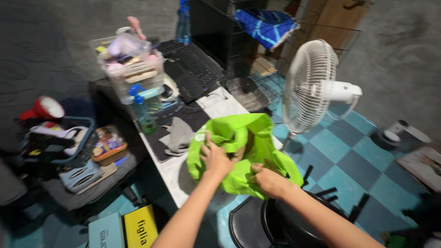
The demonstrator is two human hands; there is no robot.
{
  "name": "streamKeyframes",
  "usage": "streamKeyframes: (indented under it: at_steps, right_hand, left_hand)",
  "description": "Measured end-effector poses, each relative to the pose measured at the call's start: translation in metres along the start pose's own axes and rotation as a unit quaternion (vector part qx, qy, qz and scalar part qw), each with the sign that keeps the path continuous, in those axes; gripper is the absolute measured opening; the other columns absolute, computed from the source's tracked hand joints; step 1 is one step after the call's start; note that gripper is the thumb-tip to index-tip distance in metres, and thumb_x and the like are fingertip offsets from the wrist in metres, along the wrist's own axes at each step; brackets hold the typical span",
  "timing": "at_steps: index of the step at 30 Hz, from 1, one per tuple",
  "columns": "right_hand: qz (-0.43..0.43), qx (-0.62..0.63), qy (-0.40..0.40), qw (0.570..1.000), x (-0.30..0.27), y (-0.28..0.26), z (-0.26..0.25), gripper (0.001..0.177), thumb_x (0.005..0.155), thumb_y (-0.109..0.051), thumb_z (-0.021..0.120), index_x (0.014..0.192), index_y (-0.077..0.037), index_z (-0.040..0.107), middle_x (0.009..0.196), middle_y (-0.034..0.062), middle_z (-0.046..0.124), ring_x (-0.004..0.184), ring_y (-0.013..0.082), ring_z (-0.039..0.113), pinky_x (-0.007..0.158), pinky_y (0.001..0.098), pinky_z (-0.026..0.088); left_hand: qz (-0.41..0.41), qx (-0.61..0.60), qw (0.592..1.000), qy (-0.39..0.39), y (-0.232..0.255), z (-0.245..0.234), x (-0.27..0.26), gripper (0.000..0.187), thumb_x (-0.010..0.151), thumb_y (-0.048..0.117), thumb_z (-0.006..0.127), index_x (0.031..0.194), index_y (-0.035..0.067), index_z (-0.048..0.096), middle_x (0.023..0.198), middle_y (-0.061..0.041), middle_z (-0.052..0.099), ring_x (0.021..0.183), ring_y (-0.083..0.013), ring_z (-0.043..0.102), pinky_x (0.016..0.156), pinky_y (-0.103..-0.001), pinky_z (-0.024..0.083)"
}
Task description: The person unpacks a green reusable bag, removes a pair of brown shoes, and places them on a table. They then handle a white cloth and a plastic-wrapped item, placing them into the bag. The person continues to pack and unpack items, including a light blue box, and eventually places the shoes back into the bag.
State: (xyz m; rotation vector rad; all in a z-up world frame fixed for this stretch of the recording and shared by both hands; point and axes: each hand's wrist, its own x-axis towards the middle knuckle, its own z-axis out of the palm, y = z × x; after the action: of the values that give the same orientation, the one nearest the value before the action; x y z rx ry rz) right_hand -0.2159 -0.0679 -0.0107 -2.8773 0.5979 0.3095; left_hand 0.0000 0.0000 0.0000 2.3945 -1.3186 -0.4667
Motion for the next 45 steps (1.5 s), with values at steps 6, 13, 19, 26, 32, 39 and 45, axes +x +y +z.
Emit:
streamKeyframes:
  at_steps: [6, 13, 19, 26, 32, 39, 45]
  right_hand:
    - [-0.018, 0.101, 0.034, 0.994, -0.011, 0.002, -0.012, 0.045, 0.077, -0.004, 0.062, 0.120, -0.013, 0.072, 0.114, 0.0155, 0.069, 0.108, 0.0335, 0.065, 0.092, 0.0435, 0.051]
    - [-0.011, 0.101, 0.136, 0.985, 0.035, 0.002, -0.042, 0.028, 0.082, -0.013, 0.070, 0.110, -0.007, 0.071, 0.133, 0.0207, 0.056, 0.106, 0.0377, 0.063, 0.092, 0.0466, 0.051]
    - [-0.105, -0.176, 0.015, 0.979, 0.099, 0.033, -0.004, 0.015, 0.075, -0.005, 0.069, 0.087, -0.001, 0.076, 0.132, 0.0101, 0.058, 0.141, 0.0354, 0.047, 0.105, 0.0506, 0.047]
    - [-0.024, -0.081, -0.105, 0.991, 0.067, 0.028, -0.038, 0.031, 0.076, -0.003, 0.066, 0.107, 0.001, 0.070, 0.135, 0.0114, 0.058, 0.103, 0.0360, 0.068, 0.088, 0.0451, 0.055]
    - [-0.010, -0.017, -0.043, 0.999, 0.055, 0.031, -0.035, 0.037, 0.075, -0.002, 0.067, 0.112, -0.004, 0.068, 0.134, 0.0105, 0.059, 0.103, 0.0379, 0.067, 0.089, 0.0461, 0.055]
    - [0.080, -0.015, 0.204, 0.976, 0.069, 0.024, -0.042, 0.051, 0.083, 0.000, 0.063, 0.133, -0.007, 0.054, 0.120, 0.0185, 0.056, 0.108, 0.0410, 0.061, 0.090, 0.0504, 0.053]
    - [0.029, -0.065, 0.120, 0.990, 0.102, 0.029, -0.025, 0.074, 0.078, 0.003, 0.061, 0.147, -0.012, 0.038, 0.139, 0.0133, 0.048, 0.117, 0.0380, 0.055, 0.090, 0.0511, 0.055]
  left_hand:
    - [-0.028, -0.019, 0.998, 0.059, -0.010, -0.016, 0.002, 0.121, 0.064, 0.031, 0.091, 0.161, 0.024, 0.019, 0.167, -0.021, -0.006, 0.145, -0.0472, 0.020, 0.116, -0.066, 0.026]
    - [0.002, 0.029, 0.999, -0.017, -0.048, -0.007, 0.007, 0.092, 0.070, 0.019, 0.082, 0.153, 0.022, 0.042, 0.157, -0.021, 0.023, 0.148, -0.0460, 0.028, 0.125, -0.061, 0.025]
    - [-0.055, 0.050, 0.989, -0.128, -0.034, -0.062, -0.046, 0.102, 0.070, 0.002, 0.079, 0.155, 0.038, 0.037, 0.170, -0.016, -0.011, 0.154, -0.0465, 0.009, 0.121, -0.069, 0.018]
    - [-0.052, 0.023, 0.994, -0.089, -0.040, -0.030, -0.040, 0.076, 0.084, 0.005, 0.069, 0.149, 0.040, 0.051, 0.168, -0.021, -0.018, 0.152, -0.0587, -0.001, 0.114, -0.079, 0.021]
    - [-0.049, 0.109, 0.974, -0.193, -0.031, -0.005, -0.011, 0.075, 0.086, 0.010, 0.069, 0.149, 0.045, 0.050, 0.165, -0.019, -0.039, 0.148, -0.0622, -0.019, 0.115, -0.079, 0.012]
    - [0.053, 0.190, 0.941, -0.276, -0.063, -0.005, -0.005, 0.051, 0.086, 0.045, 0.071, 0.137, 0.045, 0.062, 0.172, -0.011, 0.014, 0.151, -0.0486, -0.039, 0.114, -0.084, -0.003]
    - [0.074, 0.091, 0.988, -0.103, -0.084, -0.004, 0.013, 0.051, 0.081, 0.037, 0.077, 0.131, 0.027, 0.073, 0.153, -0.017, 0.051, 0.155, -0.0461, 0.023, 0.125, -0.059, 0.022]
